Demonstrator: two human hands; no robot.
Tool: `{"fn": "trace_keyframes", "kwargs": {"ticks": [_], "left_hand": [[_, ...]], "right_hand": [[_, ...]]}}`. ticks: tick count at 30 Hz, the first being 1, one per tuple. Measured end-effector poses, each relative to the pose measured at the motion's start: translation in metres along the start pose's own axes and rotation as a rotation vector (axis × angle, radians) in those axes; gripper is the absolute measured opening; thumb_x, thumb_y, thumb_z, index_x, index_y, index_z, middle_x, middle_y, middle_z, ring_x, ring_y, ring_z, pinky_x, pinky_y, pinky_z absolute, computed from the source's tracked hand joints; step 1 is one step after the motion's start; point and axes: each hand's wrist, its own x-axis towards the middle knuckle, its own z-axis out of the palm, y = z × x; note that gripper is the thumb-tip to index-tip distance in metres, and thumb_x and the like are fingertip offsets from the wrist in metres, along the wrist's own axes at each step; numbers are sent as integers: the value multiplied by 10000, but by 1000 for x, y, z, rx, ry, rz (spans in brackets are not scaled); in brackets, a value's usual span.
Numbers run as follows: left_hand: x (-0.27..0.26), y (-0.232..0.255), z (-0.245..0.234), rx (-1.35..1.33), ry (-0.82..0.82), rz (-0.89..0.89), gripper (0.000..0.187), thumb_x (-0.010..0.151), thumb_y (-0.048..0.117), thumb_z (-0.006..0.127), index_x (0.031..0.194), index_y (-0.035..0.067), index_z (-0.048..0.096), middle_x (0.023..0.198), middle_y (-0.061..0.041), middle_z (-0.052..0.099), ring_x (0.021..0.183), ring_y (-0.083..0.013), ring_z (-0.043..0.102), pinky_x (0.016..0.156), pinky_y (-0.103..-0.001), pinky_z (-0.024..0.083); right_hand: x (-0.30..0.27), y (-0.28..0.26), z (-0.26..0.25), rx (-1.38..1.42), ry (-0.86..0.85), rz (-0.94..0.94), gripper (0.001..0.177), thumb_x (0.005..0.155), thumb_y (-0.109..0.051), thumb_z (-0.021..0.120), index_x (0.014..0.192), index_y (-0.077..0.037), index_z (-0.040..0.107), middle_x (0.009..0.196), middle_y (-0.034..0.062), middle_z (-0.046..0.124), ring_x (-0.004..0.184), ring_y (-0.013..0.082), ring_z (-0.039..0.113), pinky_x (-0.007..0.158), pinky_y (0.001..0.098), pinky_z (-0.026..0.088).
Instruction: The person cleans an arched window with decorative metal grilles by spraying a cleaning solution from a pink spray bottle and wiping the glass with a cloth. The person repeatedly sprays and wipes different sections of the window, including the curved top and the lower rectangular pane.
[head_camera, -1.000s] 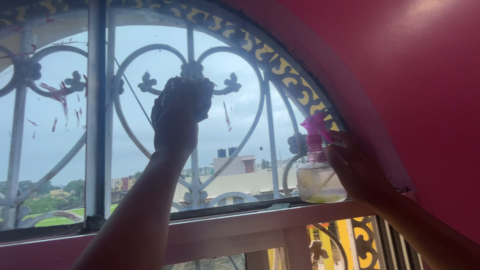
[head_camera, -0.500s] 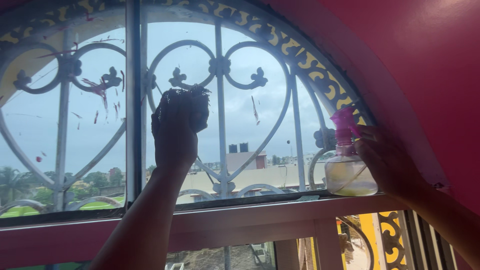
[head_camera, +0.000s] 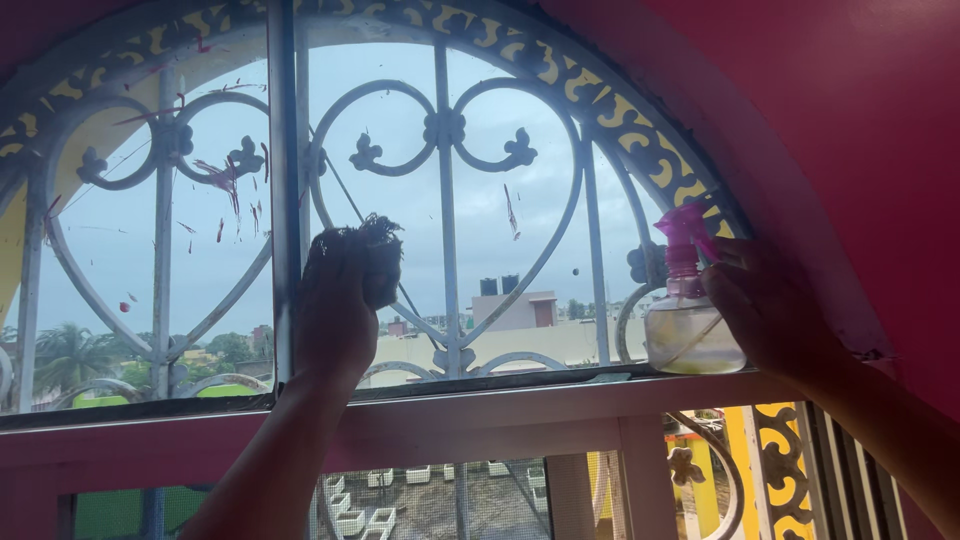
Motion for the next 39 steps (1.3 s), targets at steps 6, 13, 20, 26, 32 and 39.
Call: {"fn": "trace_keyframes", "kwargs": {"ticks": [6, 13, 20, 26, 32, 39], "left_hand": [[-13, 13, 11, 66, -182, -149, 613, 929, 88, 570, 1522, 147, 423, 1538, -150, 430, 1459, -343, 379, 1077, -492, 461], [-17, 44, 9, 36, -262, -187, 600, 967, 150, 571, 1536, 124, 382, 1548, -184, 399, 1458, -389, 342, 1011, -498, 500], [-12, 103, 9, -72, -480, -307, 595, 914, 53, 563, 1480, 229, 503, 1401, -129, 600, 1179, -376, 648, 978, -486, 555], [2, 175, 37, -104, -465, -81, 243, 894, 162, 684, 1123, 239, 715, 1346, -9, 661, 1273, -269, 636, 971, -451, 552], [23, 216, 72, -189, -300, 108, 399, 784, 91, 731, 1125, 295, 753, 1463, -15, 562, 1427, -321, 440, 1053, -427, 457], [44, 206, 98, -300, -273, -45, 373, 920, 158, 680, 1250, 331, 693, 1513, 37, 518, 1442, -239, 454, 1145, -395, 422]], "right_hand": [[2, 0, 0, -114, 0, -7, 468, 1052, -390, 495, 1269, -38, 713, 1309, 170, 665, 1201, 342, 627, 1060, 494, 457], [0, 1, 0, -153, 26, -27, 375, 1022, -390, 533, 1018, -109, 781, 1331, 136, 671, 1134, 327, 654, 1000, 487, 487], [-1, 3, 5, -72, -4, 61, 333, 998, -360, 557, 1032, -98, 759, 1320, 144, 646, 1052, 332, 675, 912, 486, 528], [-4, 3, 5, -36, -19, 107, 330, 989, -370, 555, 1057, -112, 749, 1390, 147, 611, 1097, 342, 675, 918, 481, 548], [-2, -2, 0, -10, -58, 146, 337, 991, -371, 558, 1102, -112, 743, 1435, 174, 559, 1166, 363, 646, 953, 486, 528], [-1, -10, -5, 32, -30, 135, 341, 1004, -372, 544, 1095, -103, 732, 1438, 178, 560, 1191, 368, 638, 959, 474, 530]]}}
